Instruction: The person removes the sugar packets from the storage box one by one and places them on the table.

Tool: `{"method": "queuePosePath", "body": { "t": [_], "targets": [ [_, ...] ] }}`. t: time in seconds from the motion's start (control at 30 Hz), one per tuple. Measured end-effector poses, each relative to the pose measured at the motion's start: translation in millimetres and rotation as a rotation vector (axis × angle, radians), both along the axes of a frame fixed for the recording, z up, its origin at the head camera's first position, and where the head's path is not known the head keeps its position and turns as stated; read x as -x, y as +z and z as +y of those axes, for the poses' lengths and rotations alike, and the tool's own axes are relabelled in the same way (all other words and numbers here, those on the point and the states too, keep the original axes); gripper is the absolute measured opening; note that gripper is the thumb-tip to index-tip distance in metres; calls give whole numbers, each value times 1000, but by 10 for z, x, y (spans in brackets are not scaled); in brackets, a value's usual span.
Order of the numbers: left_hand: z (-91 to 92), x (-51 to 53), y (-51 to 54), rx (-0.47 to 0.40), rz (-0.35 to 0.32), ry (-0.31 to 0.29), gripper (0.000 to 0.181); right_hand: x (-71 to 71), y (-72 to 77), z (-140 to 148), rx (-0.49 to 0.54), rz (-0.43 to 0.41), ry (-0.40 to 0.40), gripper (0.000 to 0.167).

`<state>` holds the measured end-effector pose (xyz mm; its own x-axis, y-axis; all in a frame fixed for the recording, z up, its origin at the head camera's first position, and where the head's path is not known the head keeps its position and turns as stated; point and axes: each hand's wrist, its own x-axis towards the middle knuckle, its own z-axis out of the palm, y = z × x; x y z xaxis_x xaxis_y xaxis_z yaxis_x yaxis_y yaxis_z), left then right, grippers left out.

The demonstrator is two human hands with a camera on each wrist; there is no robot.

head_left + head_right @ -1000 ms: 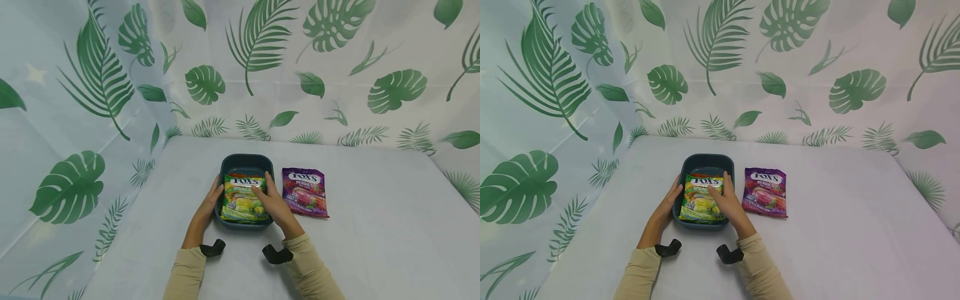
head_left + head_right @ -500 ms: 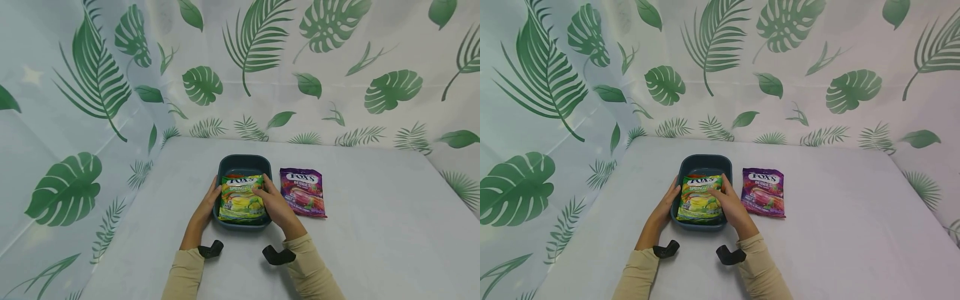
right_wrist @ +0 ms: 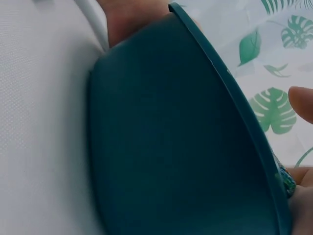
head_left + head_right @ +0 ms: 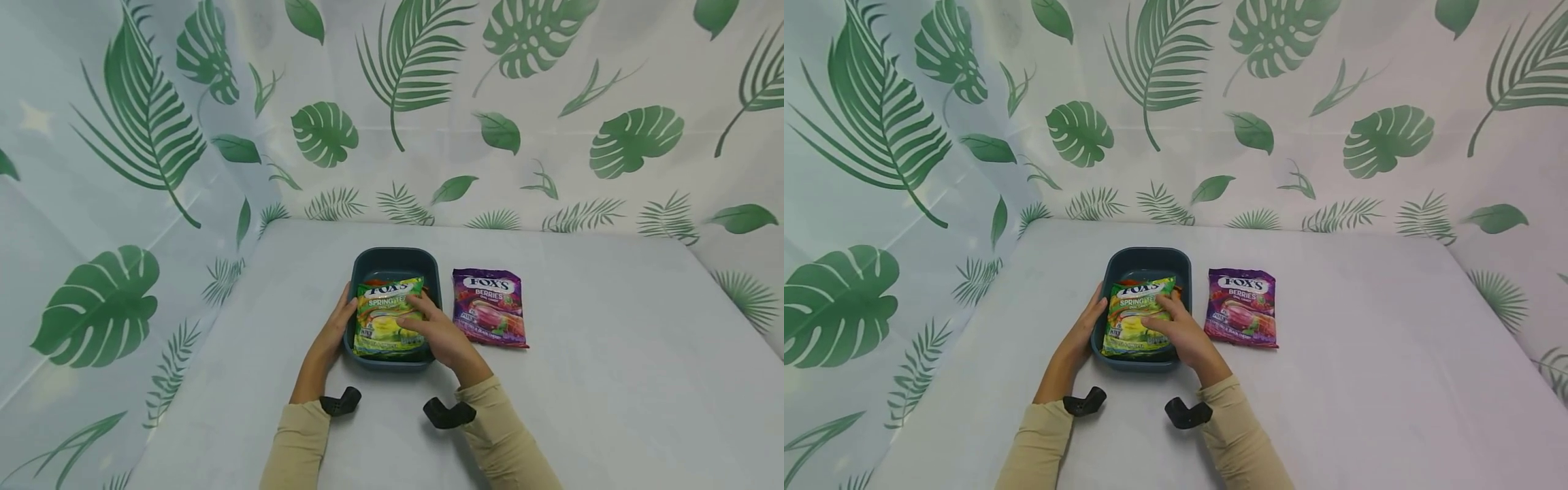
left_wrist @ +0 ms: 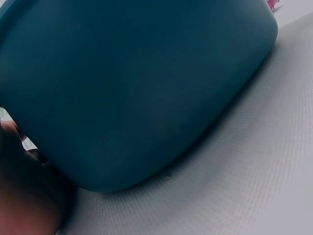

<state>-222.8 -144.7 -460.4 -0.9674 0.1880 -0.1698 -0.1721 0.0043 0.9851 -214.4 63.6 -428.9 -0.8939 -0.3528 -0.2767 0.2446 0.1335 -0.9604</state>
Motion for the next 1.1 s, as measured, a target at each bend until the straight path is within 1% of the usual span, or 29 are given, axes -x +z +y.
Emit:
{"method": "queuePosePath", "body": {
  "t": [0.13,0.27,0.4,0.57,0.8,1.1],
  "targets": [
    [-2,-10,13,-1,-2,-1,59,-3,-10,-14,63,-41,-32,64],
    [5,-8,5,5,-1,1,59,-7,-29,-11,137,-88,-17,62],
    [11,-5,5,8,-4,3,59,-5,-46,-2,180,-115,6,62],
    [14,-5,0,9,-5,4,60,-8,-51,6,193,-110,20,64],
    [9,-8,-10,2,-12,-5,58,-19,-39,23,152,-89,25,67],
    [12,-8,11,27,0,8,60,-1,-40,31,190,-70,37,69]
  ]
}}
